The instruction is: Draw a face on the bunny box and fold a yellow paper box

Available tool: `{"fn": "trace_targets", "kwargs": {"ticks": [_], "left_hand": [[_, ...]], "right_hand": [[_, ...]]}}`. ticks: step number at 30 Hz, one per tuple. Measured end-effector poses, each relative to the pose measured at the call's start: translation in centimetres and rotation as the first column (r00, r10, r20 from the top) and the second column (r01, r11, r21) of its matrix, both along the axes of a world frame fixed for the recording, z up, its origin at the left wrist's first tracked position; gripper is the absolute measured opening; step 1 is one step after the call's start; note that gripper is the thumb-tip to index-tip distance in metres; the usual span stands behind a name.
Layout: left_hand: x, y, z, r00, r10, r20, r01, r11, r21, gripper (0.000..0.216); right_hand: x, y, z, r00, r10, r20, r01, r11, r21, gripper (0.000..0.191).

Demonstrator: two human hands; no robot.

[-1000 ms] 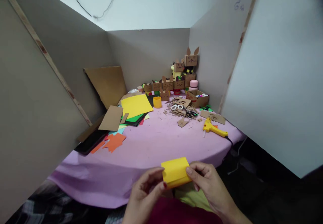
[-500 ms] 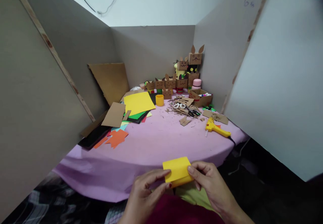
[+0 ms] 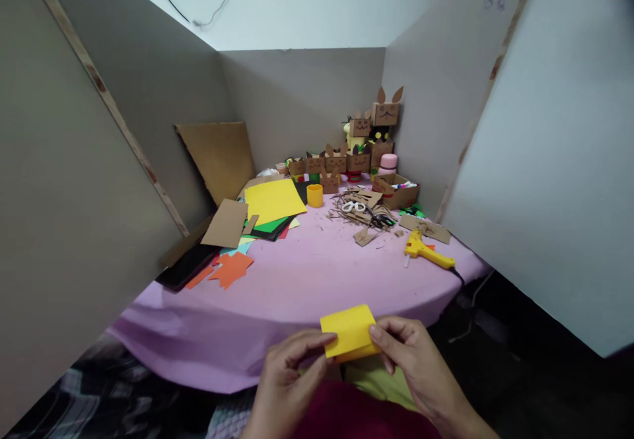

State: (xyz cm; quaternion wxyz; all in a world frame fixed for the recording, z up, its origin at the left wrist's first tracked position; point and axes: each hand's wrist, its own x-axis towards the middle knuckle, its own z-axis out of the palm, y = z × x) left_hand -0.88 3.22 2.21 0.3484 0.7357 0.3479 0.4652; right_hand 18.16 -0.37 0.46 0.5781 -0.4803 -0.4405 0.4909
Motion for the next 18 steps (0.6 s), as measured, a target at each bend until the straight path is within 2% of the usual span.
{"fn": "trace_targets", "kwargs": {"ticks": [9,14,18], "left_hand": [[0.37,-0.01,0.15,0.993,0.032,0.111,-0.026,0.998,-0.053,0.021],[0.39,0.03,0.28,0.993,0.050,0.107,-0.049,0.999,-0.012,0.017],[0.51,0.09,0.41,0.994,0.057,0.098,-0.052,0.998,-0.045,0.015]], "right_hand": [[-0.20,-0.11,0.11,1.000,-0.004,0.007,0.004,1.000,-0.014,0.033],[-0.24,-0.23,-0.07,1.000,-0.004,0.030,0.005,0.999,-0.034,0.034],[-0.30,-0.27,-0.03,1.000,-0.009,0.027,0.010,0.999,-0.043,0.035]]}}
